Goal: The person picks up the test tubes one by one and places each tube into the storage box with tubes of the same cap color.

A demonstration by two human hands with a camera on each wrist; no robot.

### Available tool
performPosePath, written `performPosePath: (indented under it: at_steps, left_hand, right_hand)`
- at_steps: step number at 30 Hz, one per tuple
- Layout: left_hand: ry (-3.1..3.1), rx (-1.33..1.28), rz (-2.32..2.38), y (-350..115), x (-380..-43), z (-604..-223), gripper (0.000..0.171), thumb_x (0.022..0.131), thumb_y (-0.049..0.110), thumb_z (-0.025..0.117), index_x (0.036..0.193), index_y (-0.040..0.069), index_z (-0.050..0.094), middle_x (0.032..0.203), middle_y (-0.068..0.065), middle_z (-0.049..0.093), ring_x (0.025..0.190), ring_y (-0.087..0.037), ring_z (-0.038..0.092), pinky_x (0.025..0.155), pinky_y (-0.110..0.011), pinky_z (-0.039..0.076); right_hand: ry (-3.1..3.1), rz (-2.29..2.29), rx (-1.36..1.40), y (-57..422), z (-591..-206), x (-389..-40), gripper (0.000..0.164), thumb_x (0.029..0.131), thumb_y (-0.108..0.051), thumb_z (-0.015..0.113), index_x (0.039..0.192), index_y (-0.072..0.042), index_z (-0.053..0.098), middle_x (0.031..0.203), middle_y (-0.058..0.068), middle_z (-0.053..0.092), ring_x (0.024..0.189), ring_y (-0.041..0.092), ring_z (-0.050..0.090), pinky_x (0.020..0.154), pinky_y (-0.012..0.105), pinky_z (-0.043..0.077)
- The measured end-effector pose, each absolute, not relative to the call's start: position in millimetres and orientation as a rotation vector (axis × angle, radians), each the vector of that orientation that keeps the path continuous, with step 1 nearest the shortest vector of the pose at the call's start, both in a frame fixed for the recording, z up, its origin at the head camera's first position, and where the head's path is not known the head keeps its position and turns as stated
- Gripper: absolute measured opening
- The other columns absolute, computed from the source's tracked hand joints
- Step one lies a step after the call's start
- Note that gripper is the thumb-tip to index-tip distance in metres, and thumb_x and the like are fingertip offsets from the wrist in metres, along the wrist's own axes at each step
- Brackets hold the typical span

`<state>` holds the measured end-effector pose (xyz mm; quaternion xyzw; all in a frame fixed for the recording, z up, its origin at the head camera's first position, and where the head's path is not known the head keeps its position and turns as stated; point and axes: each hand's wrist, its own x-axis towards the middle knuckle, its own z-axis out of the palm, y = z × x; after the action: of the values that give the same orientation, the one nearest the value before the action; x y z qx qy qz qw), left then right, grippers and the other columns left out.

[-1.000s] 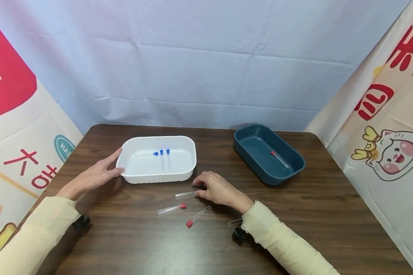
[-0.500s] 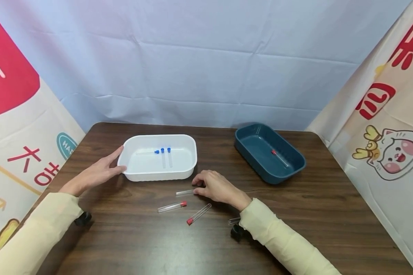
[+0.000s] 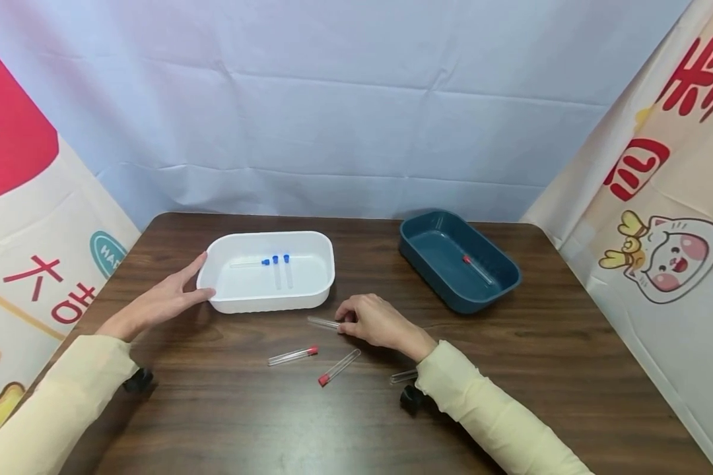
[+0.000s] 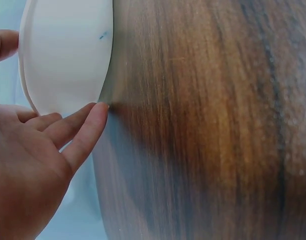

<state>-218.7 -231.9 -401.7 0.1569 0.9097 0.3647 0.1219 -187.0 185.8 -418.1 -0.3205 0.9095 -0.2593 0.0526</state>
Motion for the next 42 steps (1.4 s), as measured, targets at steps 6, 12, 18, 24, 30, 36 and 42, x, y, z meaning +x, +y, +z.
performPosePath:
  at_steps: [6, 12, 18, 24, 30, 36, 42]
  left_hand:
    - [2.650, 0.470, 1.070, -234.4, -219.5, -402.5, 0.098, 0.103, 0.045, 0.060, 0.166, 0.008, -0.005, 0.172, -0.015, 0.000, 0.156, -0.041, 0.010, 0.119, -0.066, 0.018]
    - [2.648, 0.461, 1.063, -235.2, -219.1, -403.8, 0.100, 0.102, 0.047, 0.061, 0.165, 0.009, -0.006, 0.172, -0.016, 0.001, 0.156, -0.042, 0.011, 0.119, -0.067, 0.019]
    - [2.653, 0.460, 1.045, -234.9, -220.0, -403.6, 0.102, 0.101, 0.049, 0.063, 0.166, 0.009, -0.005, 0.172, -0.017, 0.003, 0.155, -0.044, 0.013, 0.118, -0.067, 0.021]
    - [2.656, 0.452, 1.037, -235.9, -220.5, -405.7, 0.106, 0.098, 0.055, 0.064, 0.166, 0.011, -0.006, 0.172, -0.018, 0.004, 0.154, -0.045, 0.015, 0.117, -0.068, 0.023]
    - [2.648, 0.455, 1.046, -235.5, -219.9, -405.6, 0.108, 0.098, 0.055, 0.065, 0.166, 0.011, -0.006, 0.171, -0.020, 0.005, 0.154, -0.046, 0.015, 0.116, -0.069, 0.024]
    - [2.657, 0.449, 1.020, -235.5, -220.5, -405.7, 0.110, 0.096, 0.058, 0.065, 0.166, 0.010, -0.006, 0.171, -0.022, 0.006, 0.153, -0.047, 0.016, 0.115, -0.070, 0.024]
    - [2.656, 0.437, 1.018, -235.8, -220.8, -405.4, 0.112, 0.095, 0.061, 0.066, 0.166, 0.011, -0.005, 0.171, -0.021, 0.007, 0.153, -0.046, 0.016, 0.116, -0.069, 0.023]
  right_hand:
    - [2.777, -0.784, -0.937, 193.0, -417.6, -185.8, 0.015, 0.091, -0.016, 0.081, 0.104, -0.009, 0.078, 0.079, -0.009, 0.063, 0.069, 0.005, 0.054, 0.063, 0.024, 0.048]
    - [2.786, -0.796, -0.923, 199.2, -420.9, -183.9, 0.012, 0.091, -0.015, 0.081, 0.102, -0.010, 0.077, 0.075, -0.010, 0.060, 0.067, 0.004, 0.053, 0.060, 0.023, 0.047]
    - [2.802, -0.809, -0.850, 205.5, -422.3, -181.6, 0.011, 0.093, -0.014, 0.079, 0.102, -0.008, 0.077, 0.076, -0.010, 0.061, 0.066, 0.004, 0.053, 0.059, 0.023, 0.047]
    - [2.834, -0.797, -0.743, 208.7, -420.4, -178.3, 0.013, 0.093, -0.013, 0.079, 0.104, -0.007, 0.077, 0.074, -0.008, 0.062, 0.063, 0.005, 0.053, 0.057, 0.024, 0.045]
    - [2.912, -0.764, -0.607, 209.9, -420.4, -176.2, 0.014, 0.092, -0.016, 0.079, 0.103, -0.007, 0.077, 0.072, -0.008, 0.061, 0.061, 0.006, 0.052, 0.057, 0.026, 0.045]
    - [2.980, -0.747, -0.428, 210.0, -418.7, -174.1, 0.017, 0.091, -0.020, 0.079, 0.103, -0.008, 0.077, 0.074, -0.007, 0.065, 0.065, 0.009, 0.055, 0.060, 0.030, 0.047]
    - [2.994, -0.723, -0.333, 210.5, -417.8, -173.4, 0.021, 0.091, -0.022, 0.078, 0.106, -0.007, 0.077, 0.078, -0.005, 0.068, 0.069, 0.010, 0.059, 0.061, 0.033, 0.049]
